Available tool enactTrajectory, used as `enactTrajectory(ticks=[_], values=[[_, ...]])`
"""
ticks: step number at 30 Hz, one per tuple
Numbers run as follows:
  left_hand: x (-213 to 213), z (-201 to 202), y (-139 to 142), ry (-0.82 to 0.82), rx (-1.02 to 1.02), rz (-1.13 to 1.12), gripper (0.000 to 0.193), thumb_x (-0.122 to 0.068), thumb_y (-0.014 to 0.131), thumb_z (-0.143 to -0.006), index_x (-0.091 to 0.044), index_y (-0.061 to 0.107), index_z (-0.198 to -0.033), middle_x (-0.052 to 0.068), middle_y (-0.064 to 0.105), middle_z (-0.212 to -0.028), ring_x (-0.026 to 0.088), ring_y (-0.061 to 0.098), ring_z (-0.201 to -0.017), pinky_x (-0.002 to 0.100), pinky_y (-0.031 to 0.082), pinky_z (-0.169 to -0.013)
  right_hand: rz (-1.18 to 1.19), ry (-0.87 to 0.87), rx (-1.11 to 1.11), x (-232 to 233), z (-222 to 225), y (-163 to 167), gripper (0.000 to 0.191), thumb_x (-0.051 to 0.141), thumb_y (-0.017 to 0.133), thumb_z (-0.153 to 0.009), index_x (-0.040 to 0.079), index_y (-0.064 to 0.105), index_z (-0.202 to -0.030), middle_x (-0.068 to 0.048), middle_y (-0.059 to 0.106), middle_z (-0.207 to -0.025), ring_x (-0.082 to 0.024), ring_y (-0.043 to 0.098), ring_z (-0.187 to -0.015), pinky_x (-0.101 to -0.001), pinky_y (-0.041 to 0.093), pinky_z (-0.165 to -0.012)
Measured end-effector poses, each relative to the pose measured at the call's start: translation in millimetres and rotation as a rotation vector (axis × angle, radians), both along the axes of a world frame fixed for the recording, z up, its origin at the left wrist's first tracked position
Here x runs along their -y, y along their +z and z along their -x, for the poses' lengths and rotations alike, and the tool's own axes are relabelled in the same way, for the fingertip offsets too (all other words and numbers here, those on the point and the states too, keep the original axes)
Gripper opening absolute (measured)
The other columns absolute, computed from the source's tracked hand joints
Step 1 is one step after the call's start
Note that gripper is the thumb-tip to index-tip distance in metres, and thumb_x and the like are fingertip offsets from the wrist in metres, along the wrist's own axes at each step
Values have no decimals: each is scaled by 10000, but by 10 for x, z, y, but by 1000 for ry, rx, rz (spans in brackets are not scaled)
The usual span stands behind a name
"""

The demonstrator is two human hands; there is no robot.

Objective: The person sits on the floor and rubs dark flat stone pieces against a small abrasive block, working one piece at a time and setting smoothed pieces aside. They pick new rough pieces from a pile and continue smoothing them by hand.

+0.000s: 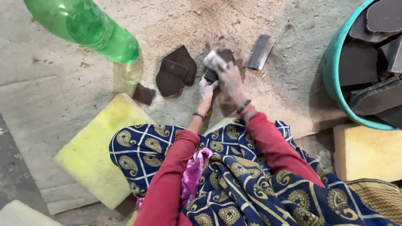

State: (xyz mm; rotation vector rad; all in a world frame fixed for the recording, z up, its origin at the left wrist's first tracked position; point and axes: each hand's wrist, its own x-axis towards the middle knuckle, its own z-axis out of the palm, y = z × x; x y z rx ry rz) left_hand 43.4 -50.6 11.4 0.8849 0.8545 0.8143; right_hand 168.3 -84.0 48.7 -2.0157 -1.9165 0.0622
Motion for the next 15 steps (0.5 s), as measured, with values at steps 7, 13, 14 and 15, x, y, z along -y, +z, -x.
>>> enactTrajectory(ticks=[7, 13, 14, 15], values=[[2, -30, 166, 10, 229, 298, 383, 26, 717, -864, -26, 600, -1225, 102, 693, -1043, 184, 717, -789, 355, 634, -666, 10, -59, 45, -370, -255, 23, 626, -11, 583, -750, 170, 690, -1339, -99, 633, -1204, -324, 553, -1035, -434, 462, -776], [-16, 2, -274, 15, -44, -178, 378, -16, 707, -917, -7, 640, -1289, 90, 735, -1155, 149, 692, -941, 303, 584, -817, -8, 61, -27, 77, 207, -69, 613, 11, 590, -827, 24, 626, -1439, -68, 636, -1266, -292, 540, -1035, -402, 472, -848], [-8, -2, -274, 14, -55, -112, 388, -15, 717, -908, -4, 637, -1288, 92, 735, -1148, 153, 691, -940, 306, 583, -819, -11, 40, -5, 35, 162, -78, 588, 2, 582, -812, 39, 638, -1397, -76, 638, -1289, -291, 541, -1033, -400, 472, -840], [29, 20, -282, 9, -69, -42, 399, -14, 728, -899, -2, 634, -1287, 94, 735, -1141, 157, 690, -938, 309, 582, -820, -11, 17, 19, -27, 78, -79, 566, -7, 574, -797, 54, 649, -1355, -84, 640, -1312, -290, 543, -1030, -398, 472, -832]])
